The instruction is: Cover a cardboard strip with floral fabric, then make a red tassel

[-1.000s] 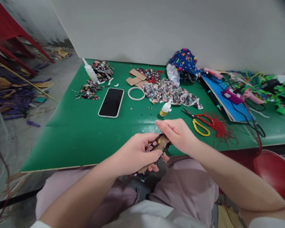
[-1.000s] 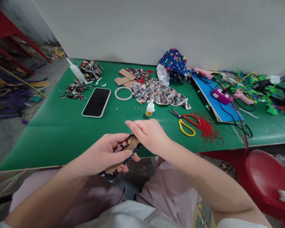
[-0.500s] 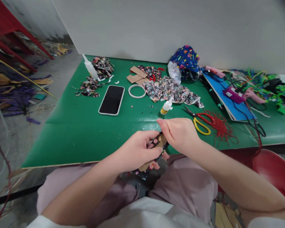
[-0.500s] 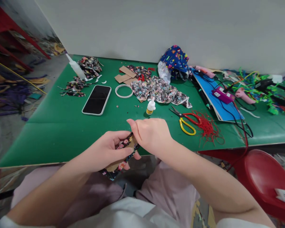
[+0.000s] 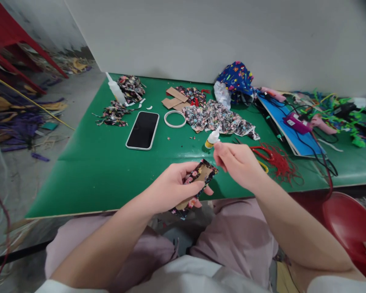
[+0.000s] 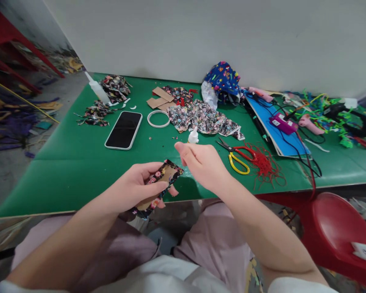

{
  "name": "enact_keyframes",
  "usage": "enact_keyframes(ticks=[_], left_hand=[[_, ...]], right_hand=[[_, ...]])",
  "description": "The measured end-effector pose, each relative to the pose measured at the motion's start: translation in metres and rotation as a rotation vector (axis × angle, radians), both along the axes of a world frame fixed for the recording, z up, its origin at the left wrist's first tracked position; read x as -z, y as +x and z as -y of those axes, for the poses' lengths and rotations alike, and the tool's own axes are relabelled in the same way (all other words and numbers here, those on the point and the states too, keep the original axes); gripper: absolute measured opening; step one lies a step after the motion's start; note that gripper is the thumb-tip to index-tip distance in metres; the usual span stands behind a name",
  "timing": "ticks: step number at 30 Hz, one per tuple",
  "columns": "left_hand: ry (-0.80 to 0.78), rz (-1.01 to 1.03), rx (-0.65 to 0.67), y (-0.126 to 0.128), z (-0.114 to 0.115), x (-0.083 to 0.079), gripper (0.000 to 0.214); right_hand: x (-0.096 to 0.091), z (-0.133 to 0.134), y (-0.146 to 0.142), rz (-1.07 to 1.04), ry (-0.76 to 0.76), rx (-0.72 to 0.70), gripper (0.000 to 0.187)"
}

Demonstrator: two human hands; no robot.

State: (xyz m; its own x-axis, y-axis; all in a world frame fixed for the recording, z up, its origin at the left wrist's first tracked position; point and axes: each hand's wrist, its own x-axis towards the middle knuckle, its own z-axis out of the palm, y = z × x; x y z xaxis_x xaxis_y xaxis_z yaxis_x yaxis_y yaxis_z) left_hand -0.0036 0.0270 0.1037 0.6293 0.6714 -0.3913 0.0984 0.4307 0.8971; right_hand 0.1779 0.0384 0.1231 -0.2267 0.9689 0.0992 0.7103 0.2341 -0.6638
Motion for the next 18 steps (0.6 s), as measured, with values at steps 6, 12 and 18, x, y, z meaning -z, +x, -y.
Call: enact_keyframes(ticks=[6,12,18], left_hand=[[0.018,-0.021,0.023,0.0,0.001,-0.003,0.023],[0.013,-0.041,0.026,0.001,0.002,-0.004,0.024],[-0.04,-0.043,0.054,0.002,0.001,0.0,0.02]], right_hand=[[0.007,0.003,-0.006,0.191,0.086,-0.144,0.046],[0.013,0.004,-0.005,0.329,0.193,-0.189,0.048],[0.02,0.007,-0.006,0.552,0.384,-0.169,0.051]])
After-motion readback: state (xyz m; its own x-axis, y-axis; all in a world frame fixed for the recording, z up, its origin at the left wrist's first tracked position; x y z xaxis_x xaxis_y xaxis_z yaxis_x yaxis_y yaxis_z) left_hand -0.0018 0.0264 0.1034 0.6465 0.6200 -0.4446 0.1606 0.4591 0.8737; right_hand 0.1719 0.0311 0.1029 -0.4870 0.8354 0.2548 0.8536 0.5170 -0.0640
